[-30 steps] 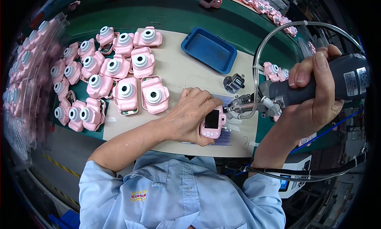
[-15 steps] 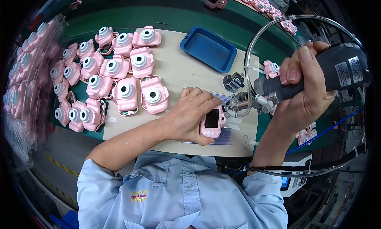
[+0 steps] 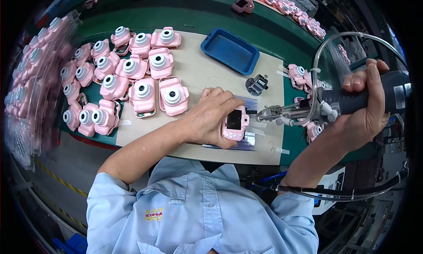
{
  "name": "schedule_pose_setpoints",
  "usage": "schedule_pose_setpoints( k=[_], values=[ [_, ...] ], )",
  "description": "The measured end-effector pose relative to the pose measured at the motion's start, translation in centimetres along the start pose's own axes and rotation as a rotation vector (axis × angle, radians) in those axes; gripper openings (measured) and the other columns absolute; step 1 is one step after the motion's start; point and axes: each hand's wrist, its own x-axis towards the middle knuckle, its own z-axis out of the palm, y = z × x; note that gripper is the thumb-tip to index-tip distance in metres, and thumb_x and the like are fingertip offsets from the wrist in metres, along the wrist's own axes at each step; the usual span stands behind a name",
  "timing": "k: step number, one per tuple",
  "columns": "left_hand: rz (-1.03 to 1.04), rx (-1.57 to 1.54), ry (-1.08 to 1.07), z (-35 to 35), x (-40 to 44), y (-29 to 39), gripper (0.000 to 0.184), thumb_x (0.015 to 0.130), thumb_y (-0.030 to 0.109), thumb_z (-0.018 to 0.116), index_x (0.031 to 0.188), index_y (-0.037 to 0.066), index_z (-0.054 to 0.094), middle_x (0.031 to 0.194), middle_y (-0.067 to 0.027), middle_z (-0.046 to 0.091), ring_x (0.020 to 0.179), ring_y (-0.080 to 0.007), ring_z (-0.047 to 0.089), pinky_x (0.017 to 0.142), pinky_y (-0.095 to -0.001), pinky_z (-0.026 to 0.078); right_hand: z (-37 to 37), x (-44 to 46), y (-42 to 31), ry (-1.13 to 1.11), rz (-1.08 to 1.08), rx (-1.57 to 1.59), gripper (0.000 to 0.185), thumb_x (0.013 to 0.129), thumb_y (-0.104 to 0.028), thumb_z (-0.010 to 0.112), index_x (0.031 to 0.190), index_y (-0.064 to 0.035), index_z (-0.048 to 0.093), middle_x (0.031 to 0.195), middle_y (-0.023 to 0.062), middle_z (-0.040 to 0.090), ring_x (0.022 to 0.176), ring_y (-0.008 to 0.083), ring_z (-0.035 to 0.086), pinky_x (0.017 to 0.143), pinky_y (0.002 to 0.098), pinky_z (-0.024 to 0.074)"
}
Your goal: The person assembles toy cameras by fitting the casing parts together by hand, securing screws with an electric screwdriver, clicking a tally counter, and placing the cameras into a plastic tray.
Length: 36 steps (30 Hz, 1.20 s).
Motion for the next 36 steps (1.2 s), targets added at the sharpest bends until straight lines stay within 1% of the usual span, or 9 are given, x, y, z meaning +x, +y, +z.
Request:
schedule_pose_setpoints(
  k=[5,11,15,26,30,31,36],
  values=[
    [0.0,-0.007,0.038,0.2,-0.2,0.0,0.083,0.054,0.034,0.082,0.127,0.008,0.054,0.109,-0.0106,0.055,0.099,-0.0279,0.049,0.096,-0.0423,0.032,-0.7,-2.0,-1.0,-0.119,0.027,0.064,0.029,0.088,-0.002,0.06,0.114,0.0084,0.052,0.068,0.0063,0.056,0.05,0.0073,0.048,0.048,0.0164,0.0378],
    [-0.026,-0.006,0.022,0.1,-0.2,0.2,0.082,0.054,0.035,0.082,0.126,0.008,0.054,0.109,-0.0104,0.055,0.099,-0.0276,0.049,0.097,-0.0417,0.031,-0.5,-3.6,-0.6,-0.115,0.031,0.109,0.033,0.087,-0.002,0.059,0.117,0.0095,0.049,0.067,0.0063,0.055,0.05,0.0072,0.048,0.048,0.016,0.0377],
    [-0.016,-0.005,0.033,0.1,-0.2,0.2,0.082,0.053,0.035,0.082,0.126,0.008,0.054,0.109,-0.0103,0.056,0.099,-0.0276,0.049,0.097,-0.0414,0.031,0.5,-4.1,-0.8,-0.03,0.085,0.064,0.033,0.087,-0.002,0.059,0.117,0.0098,0.049,0.065,0.0061,0.055,0.049,0.0071,0.047,0.047,0.0162,0.0375],
    [-0.005,-0.016,0.05,0.3,-0.2,0.0,0.082,0.053,0.034,0.081,0.126,0.008,0.054,0.108,-0.01,0.056,0.099,-0.0275,0.049,0.097,-0.0415,0.031,0.8,-4.4,-0.5,-0.045,0.103,0.074,0.032,0.086,0.0,0.059,0.115,0.0091,0.049,0.066,0.0065,0.055,0.047,0.0072,0.047,0.046,0.016,0.0374],
    [0.008,-0.002,0.055,0.4,-0.3,-0.2,0.083,0.054,0.034,0.081,0.128,0.008,0.053,0.108,-0.0099,0.056,0.098,-0.0274,0.049,0.097,-0.0413,0.031,1.0,-4.6,-0.2,0.004,0.095,0.071,0.038,0.08,-0.002,0.064,0.114,0.0104,0.052,0.073,0.01,0.06,0.039,0.0094,0.046,0.039,0.0192,0.0399],
    [0.006,-0.002,0.052,0.4,-0.3,-0.2,0.083,0.054,0.034,0.081,0.128,0.008,0.053,0.108,-0.0099,0.056,0.098,-0.0274,0.049,0.097,-0.0413,0.031,0.9,-4.7,-0.1,0.005,0.098,0.07,0.038,0.08,-0.002,0.064,0.114,0.0104,0.052,0.073,0.01,0.06,0.039,0.0094,0.046,0.039,0.0192,0.0399],
    [-0.014,0.009,0.042,0.4,-0.4,-0.1,0.084,0.054,0.033,0.08,0.13,0.009,0.053,0.108,-0.0095,0.057,0.098,-0.0272,0.049,0.096,-0.0415,0.032,0.7,-5.1,0.5,-0.068,0.094,0.142,0.035,0.08,-0.001,0.063,0.112,0.0092,0.053,0.07,0.0083,0.057,0.041,0.009,0.047,0.04,0.0192,0.0395]
  ],
)
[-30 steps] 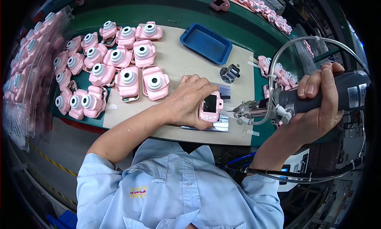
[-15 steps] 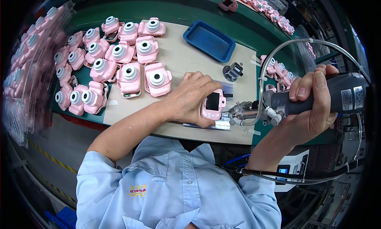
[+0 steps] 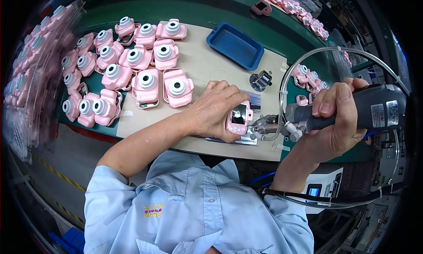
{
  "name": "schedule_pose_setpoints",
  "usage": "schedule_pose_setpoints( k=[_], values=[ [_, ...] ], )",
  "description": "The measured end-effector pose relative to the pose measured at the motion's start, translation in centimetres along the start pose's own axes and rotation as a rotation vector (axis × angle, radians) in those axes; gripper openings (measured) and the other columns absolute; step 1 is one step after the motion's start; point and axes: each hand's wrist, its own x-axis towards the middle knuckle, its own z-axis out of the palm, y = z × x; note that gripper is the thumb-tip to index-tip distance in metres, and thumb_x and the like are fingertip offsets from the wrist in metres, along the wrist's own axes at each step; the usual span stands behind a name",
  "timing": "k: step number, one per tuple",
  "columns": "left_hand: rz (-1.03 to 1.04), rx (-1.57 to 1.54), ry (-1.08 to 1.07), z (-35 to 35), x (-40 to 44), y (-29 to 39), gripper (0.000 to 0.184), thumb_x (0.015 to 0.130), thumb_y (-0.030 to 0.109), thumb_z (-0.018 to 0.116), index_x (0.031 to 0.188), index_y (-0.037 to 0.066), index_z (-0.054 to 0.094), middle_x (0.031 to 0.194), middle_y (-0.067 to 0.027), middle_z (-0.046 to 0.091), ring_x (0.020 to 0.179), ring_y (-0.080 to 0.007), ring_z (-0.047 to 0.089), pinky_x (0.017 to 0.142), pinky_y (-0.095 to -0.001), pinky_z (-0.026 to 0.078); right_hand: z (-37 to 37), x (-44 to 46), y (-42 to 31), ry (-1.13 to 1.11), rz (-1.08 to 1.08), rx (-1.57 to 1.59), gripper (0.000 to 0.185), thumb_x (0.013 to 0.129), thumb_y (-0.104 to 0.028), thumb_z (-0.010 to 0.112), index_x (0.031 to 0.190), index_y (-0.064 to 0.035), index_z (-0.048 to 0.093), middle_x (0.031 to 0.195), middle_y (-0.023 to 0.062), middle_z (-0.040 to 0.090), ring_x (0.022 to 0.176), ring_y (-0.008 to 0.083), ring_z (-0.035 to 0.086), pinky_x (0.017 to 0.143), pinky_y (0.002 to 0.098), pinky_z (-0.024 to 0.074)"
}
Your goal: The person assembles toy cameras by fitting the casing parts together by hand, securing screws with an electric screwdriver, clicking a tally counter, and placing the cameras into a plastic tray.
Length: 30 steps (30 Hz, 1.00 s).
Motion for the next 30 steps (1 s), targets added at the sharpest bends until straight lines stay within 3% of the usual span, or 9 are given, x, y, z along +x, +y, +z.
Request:
schedule_pose_setpoints(
  k=[4,10,14,20,25,30],
  values=[
    [-0.002,0.022,0.012,0.0,0.0,0.1,0.084,0.054,0.034,0.082,0.129,0.011,0.054,0.108,-0.0083,0.057,0.097,-0.0269,0.049,0.095,-0.0403,0.033,0.6,0.1,-0.1,0.085,0.01,-0.068,0.033,0.081,-0.001,0.064,0.111,0.0081,0.053,0.065,0.007,0.056,0.041,0.0089,0.047,0.04,0.0185,0.0394],
    [0.074,-0.031,-0.016,-1.0,-0.1,-0.2,0.081,0.055,0.033,0.085,0.128,0.012,0.056,0.106,-0.0073,0.059,0.095,-0.027,0.049,0.093,-0.0383,0.036,0.5,1.6,-1.3,0.032,0.007,-0.068,0.032,0.082,-0.002,0.065,0.111,0.0083,0.054,0.059,0.0056,0.054,0.04,0.0088,0.046,0.042,0.0176,0.0401],
    [0.057,-0.027,-0.176,-2.6,0.1,-0.2,0.08,0.058,0.024,0.086,0.131,0.012,0.055,0.111,-0.0066,0.061,0.099,-0.028,0.05,0.093,-0.039,0.039,0.3,2.6,-2.8,-0.012,-0.122,-0.069,0.032,0.083,-0.004,0.066,0.11,0.0089,0.055,0.056,0.005,0.054,0.038,0.0094,0.046,0.043,0.0174,0.0411],
    [-0.046,-0.027,-0.381,-4.1,1.3,0.1,0.086,0.059,0.01,0.083,0.138,0.012,0.05,0.127,-0.008,0.059,0.107,-0.0305,0.05,0.096,-0.0394,0.04,2.2,0.9,-3.1,-0.093,-0.086,-0.086,0.027,0.09,-0.004,0.06,0.113,0.0096,0.054,0.06,0.0035,0.053,0.047,0.0075,0.046,0.048,0.0166,0.0372],
    [-0.048,-0.016,-0.436,-4.3,1.9,-0.1,0.08,0.061,0.006,0.08,0.136,0.012,0.053,0.121,-0.0095,0.061,0.105,-0.0314,0.051,0.096,-0.04,0.041,3.1,0.3,-2.8,-0.201,-0.153,-0.084,0.029,0.089,-0.005,0.061,0.113,0.0106,0.054,0.06,0.0046,0.054,0.045,0.0079,0.045,0.046,0.0169,0.0373],
    [-0.039,-0.01,-0.432,-4.4,2.1,-0.2,0.063,0.067,0.006,0.075,0.128,0.011,0.059,0.103,-0.0116,0.065,0.099,-0.031,0.055,0.087,-0.0416,0.044,5.5,-1.0,-2.8,-0.116,-0.089,-0.203,0.031,0.088,-0.007,0.061,0.113,0.0111,0.052,0.058,0.0049,0.053,0.042,0.0085,0.044,0.045,0.0172,0.0378]
  ],
)
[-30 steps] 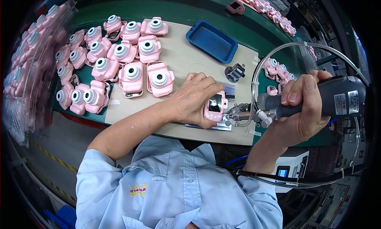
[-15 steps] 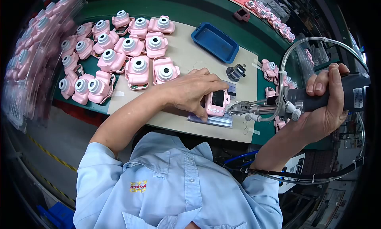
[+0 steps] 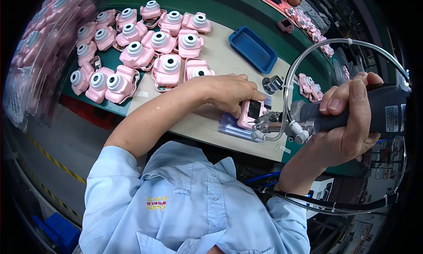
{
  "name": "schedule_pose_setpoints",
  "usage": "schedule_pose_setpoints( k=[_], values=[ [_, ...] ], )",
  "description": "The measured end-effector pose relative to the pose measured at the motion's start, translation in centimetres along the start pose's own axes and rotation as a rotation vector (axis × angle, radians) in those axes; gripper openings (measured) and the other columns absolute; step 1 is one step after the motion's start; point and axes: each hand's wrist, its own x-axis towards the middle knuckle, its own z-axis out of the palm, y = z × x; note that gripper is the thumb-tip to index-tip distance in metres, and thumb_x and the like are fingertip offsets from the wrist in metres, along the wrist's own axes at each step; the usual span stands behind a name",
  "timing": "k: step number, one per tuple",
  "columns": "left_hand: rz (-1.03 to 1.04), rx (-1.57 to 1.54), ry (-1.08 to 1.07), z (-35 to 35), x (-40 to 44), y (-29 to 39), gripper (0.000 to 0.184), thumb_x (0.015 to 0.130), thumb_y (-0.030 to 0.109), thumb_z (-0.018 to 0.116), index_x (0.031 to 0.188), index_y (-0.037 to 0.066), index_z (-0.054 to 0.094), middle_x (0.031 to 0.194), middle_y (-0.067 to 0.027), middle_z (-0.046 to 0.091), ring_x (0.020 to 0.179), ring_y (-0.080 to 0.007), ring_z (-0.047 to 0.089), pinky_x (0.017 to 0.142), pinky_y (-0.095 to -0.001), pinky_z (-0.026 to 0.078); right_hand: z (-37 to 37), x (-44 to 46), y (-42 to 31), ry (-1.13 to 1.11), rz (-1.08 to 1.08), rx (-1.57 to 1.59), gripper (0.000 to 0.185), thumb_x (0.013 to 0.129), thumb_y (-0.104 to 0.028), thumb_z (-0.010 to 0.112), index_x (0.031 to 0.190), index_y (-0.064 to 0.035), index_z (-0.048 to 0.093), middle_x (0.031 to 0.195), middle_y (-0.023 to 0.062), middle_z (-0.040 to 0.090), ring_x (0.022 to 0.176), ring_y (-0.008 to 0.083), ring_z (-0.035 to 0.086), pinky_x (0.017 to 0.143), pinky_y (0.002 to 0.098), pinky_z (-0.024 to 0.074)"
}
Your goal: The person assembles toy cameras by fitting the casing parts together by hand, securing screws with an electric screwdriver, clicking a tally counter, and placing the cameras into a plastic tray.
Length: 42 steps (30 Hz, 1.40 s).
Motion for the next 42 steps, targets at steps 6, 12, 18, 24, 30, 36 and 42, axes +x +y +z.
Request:
schedule_pose_setpoints(
  k=[6,12,18,24,30,36,42],
  values=[
    [0.038,-0.018,0.057,0.1,-0.2,0.0,0.054,0.068,0.006,0.075,0.121,0.01,0.063,0.1,-0.0122,0.065,0.096,-0.0306,0.056,0.086,-0.0412,0.046,0.5,-0.4,0.2,-0.015,0.011,-0.029,0.032,0.087,-0.007,0.06,0.112,0.0113,0.051,0.056,0.0049,0.052,0.039,0.0092,0.043,0.044,0.0172,0.0389],
    [-0.022,-0.037,0.036,-0.5,0.0,0.7,0.047,0.066,0.006,0.077,0.112,0.009,0.066,0.093,-0.0115,0.066,0.093,-0.0301,0.058,0.083,-0.0413,0.046,0.9,-0.7,0.4,-0.021,0.025,-0.072,0.031,0.086,-0.006,0.059,0.112,0.0103,0.051,0.057,0.0049,0.053,0.039,0.0095,0.045,0.045,0.0172,0.0405],
    [-0.017,-0.042,0.018,-0.1,0.2,0.0,0.043,0.064,0.007,0.079,0.105,0.01,0.068,0.085,-0.0093,0.067,0.091,-0.0291,0.059,0.08,-0.0407,0.047,1.9,-1.8,-0.3,-0.025,0.056,-0.169,0.028,0.085,-0.003,0.059,0.111,0.0072,0.053,0.062,0.0063,0.055,0.04,0.0093,0.046,0.045,0.0177,0.0416],
    [-0.044,-0.059,0.004,-0.4,0.0,0.3,0.036,0.062,0.006,0.08,0.096,0.01,0.07,0.084,-0.0076,0.068,0.09,-0.0283,0.059,0.079,-0.0393,0.047,2.2,-2.6,0.2,-0.104,-0.021,-0.264,0.027,0.082,0.001,0.059,0.109,0.0048,0.054,0.065,0.0069,0.056,0.041,0.0087,0.046,0.045,0.0178,0.0419],
    [-0.051,-0.124,-0.045,-1.3,0.1,0.7,0.041,0.061,0.005,0.081,0.101,0.01,0.072,0.091,-0.0089,0.071,0.087,-0.0293,0.061,0.08,-0.0389,0.048,1.3,-0.7,0.7,-0.052,0.076,-0.057,0.027,0.084,0.0,0.062,0.11,0.0062,0.054,0.072,0.0073,0.056,0.042,0.0085,0.044,0.046,0.0173,0.0397],
    [-0.041,-0.241,0.01,-1.3,1.0,-0.8,0.054,0.061,-0.002,0.08,0.112,0.014,0.071,0.095,-0.0085,0.063,0.087,-0.0307,0.057,0.08,-0.0382,0.044,-2.9,3.4,1.5,-0.022,0.116,0.258,0.027,0.083,-0.003,0.068,0.107,0.0023,0.058,0.06,0.0043,0.057,0.044,0.0085,0.05,0.046,0.0172,0.0433],
    [-0.165,-0.41,-0.117,-2.1,2.0,-0.6,0.062,0.058,-0.009,0.08,0.115,0.014,0.071,0.098,-0.0079,0.061,0.087,-0.029,0.056,0.081,-0.0365,0.045,-1.9,5.3,1.8,0.01,0.027,0.147,0.025,0.084,-0.004,0.067,0.107,0.0026,0.059,0.059,0.0049,0.058,0.042,0.009,0.052,0.046,0.0161,0.0433]
  ],
)
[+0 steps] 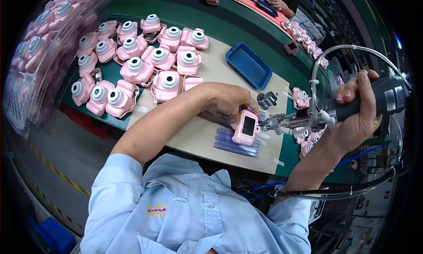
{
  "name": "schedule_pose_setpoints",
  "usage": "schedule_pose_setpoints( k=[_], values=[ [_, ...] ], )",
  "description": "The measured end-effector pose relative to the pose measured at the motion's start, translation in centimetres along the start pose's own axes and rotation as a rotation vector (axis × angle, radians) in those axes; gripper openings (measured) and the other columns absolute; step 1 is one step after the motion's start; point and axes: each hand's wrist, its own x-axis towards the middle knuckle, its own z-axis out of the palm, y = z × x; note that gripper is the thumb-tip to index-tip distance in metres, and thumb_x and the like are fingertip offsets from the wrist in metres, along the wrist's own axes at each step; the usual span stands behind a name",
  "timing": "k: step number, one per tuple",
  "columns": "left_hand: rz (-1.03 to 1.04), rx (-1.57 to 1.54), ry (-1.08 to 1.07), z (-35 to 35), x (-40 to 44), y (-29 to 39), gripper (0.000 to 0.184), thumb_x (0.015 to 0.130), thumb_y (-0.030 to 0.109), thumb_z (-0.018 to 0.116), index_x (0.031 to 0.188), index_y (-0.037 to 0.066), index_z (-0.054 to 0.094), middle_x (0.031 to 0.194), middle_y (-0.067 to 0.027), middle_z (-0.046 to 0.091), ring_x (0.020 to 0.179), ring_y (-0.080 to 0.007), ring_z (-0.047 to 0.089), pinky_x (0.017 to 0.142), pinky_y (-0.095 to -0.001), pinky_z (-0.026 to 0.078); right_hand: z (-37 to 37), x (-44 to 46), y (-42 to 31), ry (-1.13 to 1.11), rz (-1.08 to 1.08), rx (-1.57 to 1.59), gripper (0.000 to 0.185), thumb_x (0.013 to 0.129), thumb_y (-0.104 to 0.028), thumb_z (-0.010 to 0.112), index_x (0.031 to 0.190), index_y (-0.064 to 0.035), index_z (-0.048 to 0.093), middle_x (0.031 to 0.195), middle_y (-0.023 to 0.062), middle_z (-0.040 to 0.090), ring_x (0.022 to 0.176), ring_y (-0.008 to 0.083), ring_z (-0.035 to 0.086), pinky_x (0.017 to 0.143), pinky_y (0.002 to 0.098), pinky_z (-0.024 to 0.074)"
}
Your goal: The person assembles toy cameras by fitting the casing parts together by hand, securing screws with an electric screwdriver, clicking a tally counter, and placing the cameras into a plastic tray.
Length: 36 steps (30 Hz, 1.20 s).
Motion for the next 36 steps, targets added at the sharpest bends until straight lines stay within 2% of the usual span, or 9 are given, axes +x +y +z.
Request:
schedule_pose_setpoints(
  k=[3,7,12,32,36],
  values=[
    [-0.039,-0.033,-0.005,-0.1,-0.1,0.1,0.06,0.058,-0.012,0.079,0.112,0.012,0.072,0.098,-0.0073,0.061,0.088,-0.0282,0.056,0.082,-0.0364,0.045,1.1,-0.1,1.5,0.005,0.027,-0.018,0.025,0.084,-0.004,0.068,0.106,0.003,0.059,0.061,0.0056,0.059,0.042,0.0092,0.053,0.046,0.0163,0.0438],
    [-0.051,-0.043,-0.01,-0.1,0.0,0.0,0.054,0.059,-0.015,0.075,0.109,0.008,0.073,0.098,-0.0074,0.073,0.087,-0.0256,0.066,0.083,-0.0337,0.05,1.9,-0.4,3.6,-0.041,0.009,-0.062,0.028,0.085,-0.004,0.068,0.11,0.0036,0.059,0.066,0.006,0.059,0.047,0.0094,0.054,0.046,0.0194,0.0445],
    [-0.037,-0.203,-0.018,0.0,0.2,-0.7,0.047,0.06,-0.014,0.075,0.102,0.007,0.074,0.091,-0.0047,0.074,0.081,-0.0241,0.065,0.081,-0.0346,0.05,2.4,-0.7,4.1,-0.097,0.02,-0.072,0.031,0.083,-0.003,0.07,0.112,0.0034,0.06,0.066,0.0057,0.06,0.046,0.01,0.056,0.045,0.0209,0.0482],
    [-0.125,-0.18,0.001,-0.2,0.0,0.0,0.041,0.059,-0.009,0.079,0.097,0.006,0.075,0.086,-0.0067,0.074,0.077,-0.0235,0.066,0.078,-0.0341,0.05,3.4,-0.8,4.7,-0.143,-0.016,-0.036,0.028,0.082,0.0,0.07,0.108,0.0045,0.062,0.068,0.0065,0.062,0.045,0.0094,0.055,0.043,0.0206,0.0469],
    [-0.128,-0.106,0.023,-0.2,0.0,0.1,0.044,0.059,-0.009,0.079,0.1,0.006,0.074,0.086,-0.0068,0.074,0.076,-0.0237,0.065,0.076,-0.0333,0.05,3.6,-0.9,5.1,-0.188,-0.007,-0.055,0.027,0.081,0.001,0.069,0.107,0.0049,0.062,0.07,0.0071,0.062,0.045,0.0097,0.055,0.042,0.0205,0.0455]
  ],
)
